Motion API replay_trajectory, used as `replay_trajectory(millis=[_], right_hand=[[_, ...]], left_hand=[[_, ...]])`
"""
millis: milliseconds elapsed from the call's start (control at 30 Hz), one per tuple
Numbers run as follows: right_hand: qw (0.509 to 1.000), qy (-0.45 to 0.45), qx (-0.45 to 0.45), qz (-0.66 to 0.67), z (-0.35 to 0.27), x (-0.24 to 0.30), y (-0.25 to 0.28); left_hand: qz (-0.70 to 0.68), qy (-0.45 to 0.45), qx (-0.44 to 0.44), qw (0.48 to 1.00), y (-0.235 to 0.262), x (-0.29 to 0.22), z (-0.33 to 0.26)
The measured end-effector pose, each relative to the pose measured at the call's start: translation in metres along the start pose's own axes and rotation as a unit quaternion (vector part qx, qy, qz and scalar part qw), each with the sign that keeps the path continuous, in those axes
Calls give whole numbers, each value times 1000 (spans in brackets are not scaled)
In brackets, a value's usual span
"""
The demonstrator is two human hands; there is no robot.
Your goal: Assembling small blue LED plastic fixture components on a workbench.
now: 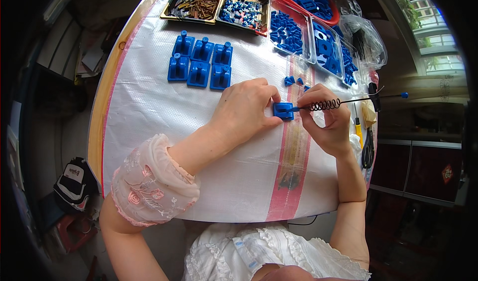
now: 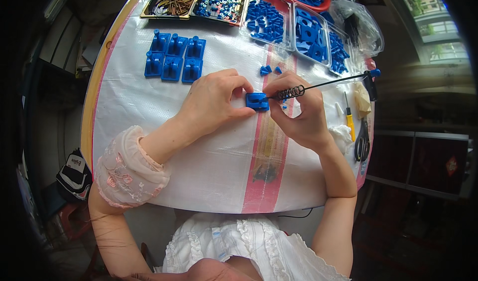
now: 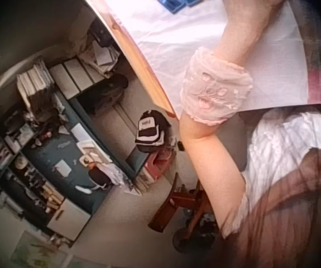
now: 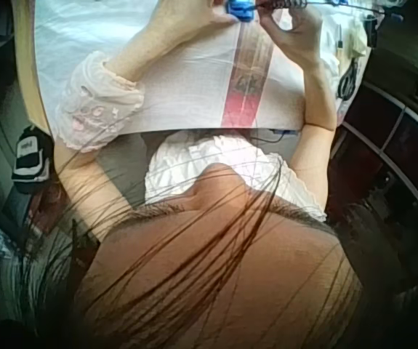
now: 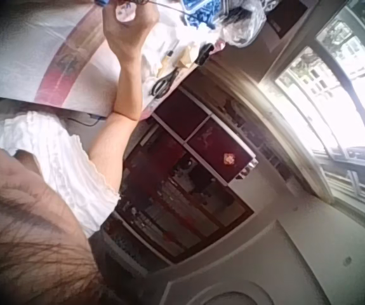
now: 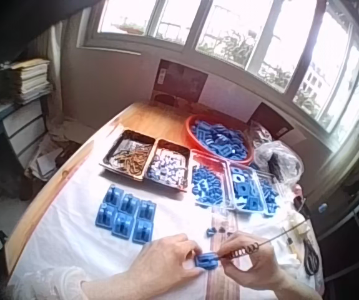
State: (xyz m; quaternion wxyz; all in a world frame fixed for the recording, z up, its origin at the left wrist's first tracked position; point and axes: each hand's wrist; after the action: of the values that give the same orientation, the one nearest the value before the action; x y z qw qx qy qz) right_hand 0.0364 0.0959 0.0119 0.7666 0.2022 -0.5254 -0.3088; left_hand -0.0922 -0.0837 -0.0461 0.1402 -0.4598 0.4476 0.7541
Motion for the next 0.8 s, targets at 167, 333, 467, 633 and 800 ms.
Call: replay_trajectory(millis=[167,333,467,633,800], right_hand=[[1000,1,1,-1,0,-1,0],[999,-14,28,8,-2,2,3],[999,-17,26,13,-2,2,3],[1000,-15,2,0,0,2,1],[1000,-14,8,-7,0,2,2]], left_hand=[[-3,-2,-2,1000,0,0,0],[-3,-4,-2,1000,0,0,0],[-5,-6,-6,1000,0,0,0],[-5,-4,-4,1000,1,-1,0],[-5,-1,-2,1000,1,-1,0]])
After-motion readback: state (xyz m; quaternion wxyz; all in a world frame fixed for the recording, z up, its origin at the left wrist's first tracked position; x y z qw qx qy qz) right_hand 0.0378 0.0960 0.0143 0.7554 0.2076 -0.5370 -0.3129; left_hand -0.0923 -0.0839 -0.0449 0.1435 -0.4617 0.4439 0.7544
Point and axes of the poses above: each hand's wrist, its own z-axis towards the middle knuckle, its own y-axis out of the back of the hand, x = y × z, and after that the axes turned 3 degrees about y, right-handed
